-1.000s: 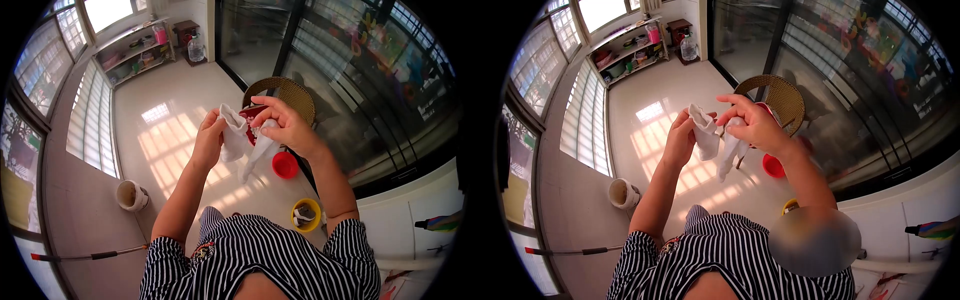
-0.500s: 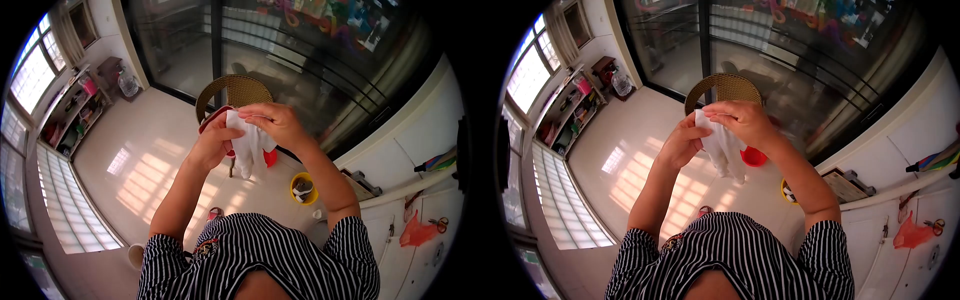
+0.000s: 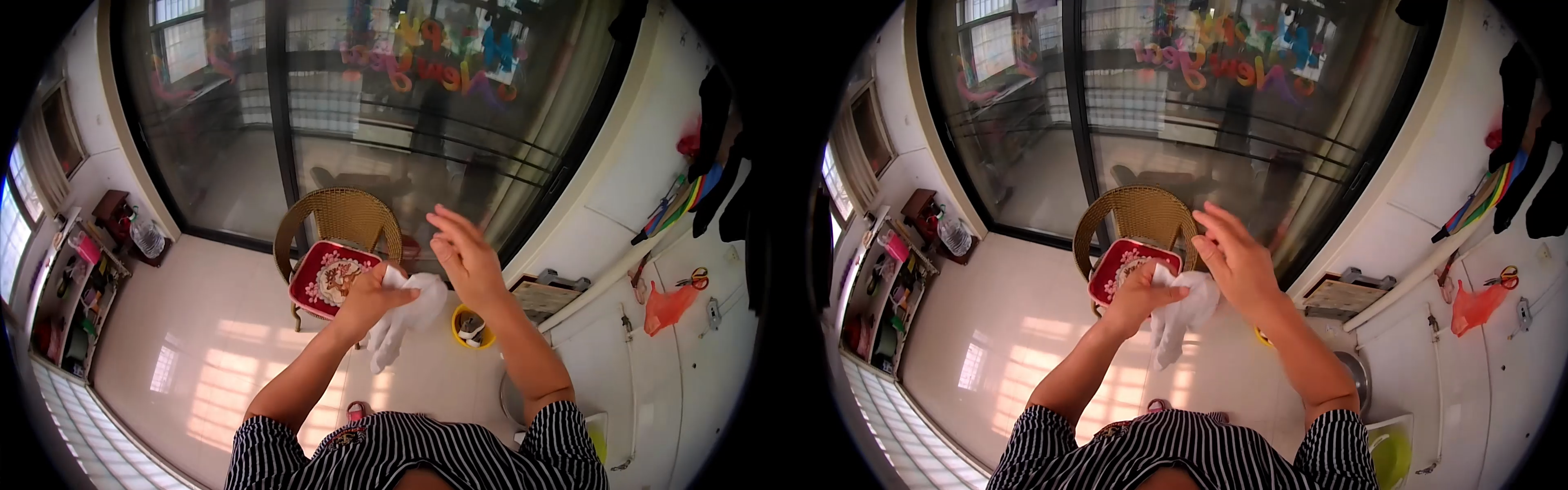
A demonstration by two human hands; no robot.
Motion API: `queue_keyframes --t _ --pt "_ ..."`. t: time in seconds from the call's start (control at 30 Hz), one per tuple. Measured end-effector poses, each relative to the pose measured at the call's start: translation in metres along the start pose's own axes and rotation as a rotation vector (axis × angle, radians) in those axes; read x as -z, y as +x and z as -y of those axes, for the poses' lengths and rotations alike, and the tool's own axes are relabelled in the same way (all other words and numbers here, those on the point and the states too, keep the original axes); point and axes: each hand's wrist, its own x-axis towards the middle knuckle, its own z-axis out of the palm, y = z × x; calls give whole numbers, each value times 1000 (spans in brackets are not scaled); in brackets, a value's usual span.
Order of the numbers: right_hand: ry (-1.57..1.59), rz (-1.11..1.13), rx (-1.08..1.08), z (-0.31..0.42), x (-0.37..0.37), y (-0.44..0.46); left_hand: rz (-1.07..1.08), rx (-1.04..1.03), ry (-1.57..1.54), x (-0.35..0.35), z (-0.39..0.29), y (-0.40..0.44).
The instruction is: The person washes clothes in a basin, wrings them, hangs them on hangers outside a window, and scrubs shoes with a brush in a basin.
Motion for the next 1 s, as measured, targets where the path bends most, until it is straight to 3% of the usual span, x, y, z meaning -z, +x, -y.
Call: queue_keyframes --t 0.07,0.1,0.13,0.2,0.27,0.33,0.37,0.47,0.53,0.6,0.67,0.7,0.73,0.77,0.8,0.87,0.9,1.0 --pt "13 -155 75 27 34 24 -96 -122 301 6 12 -3" --pt "-7 -229 82 47 50 38 -137 -144 292 11 37 -4" --pt "-26 -307 90 65 67 52 -108 -2 279 16 38 -7" --pt "-92 -507 287 91 97 90 -125 8 207 19 54 -10" --pt "-36 -647 329 131 123 125 -147 -46 151 21 70 -10" --pt "-345 -891 405 153 148 162 -174 -40 89 29 103 -6" --pt "-435 -1051 439 163 162 177 -160 96 -29 29 81 -14" --pt "-883 -1508 561 175 219 223 -202 118 -27 38 73 -22" --pt "-807 -1346 521 191 252 243 -198 124 -63 47 81 -24" --pt "-833 -1313 626 197 280 269 -178 171 -220 53 77 -34" --pt "-358 -890 165 212 287 275 -173 214 -195 60 81 -36" --pt "-363 -896 163 211 294 282 -176 211 -139 63 91 -35" --pt "-286 -766 118 209 300 289 -181 207 -84 65 97 -35" --pt "-209 -635 72 204 305 295 -93 173 -231 67 102 -36" --pt "-213 -640 74 204 303 295 -87 169 -230 68 120 -33" --pt "-168 -671 26 204 292 294 -128 -237 102 69 162 -24" --pt "-174 -679 22 203 287 293 -117 -238 102 70 159 -22" --pt "-301 -777 181 199 275 289 35 41 69 66 149 -26"
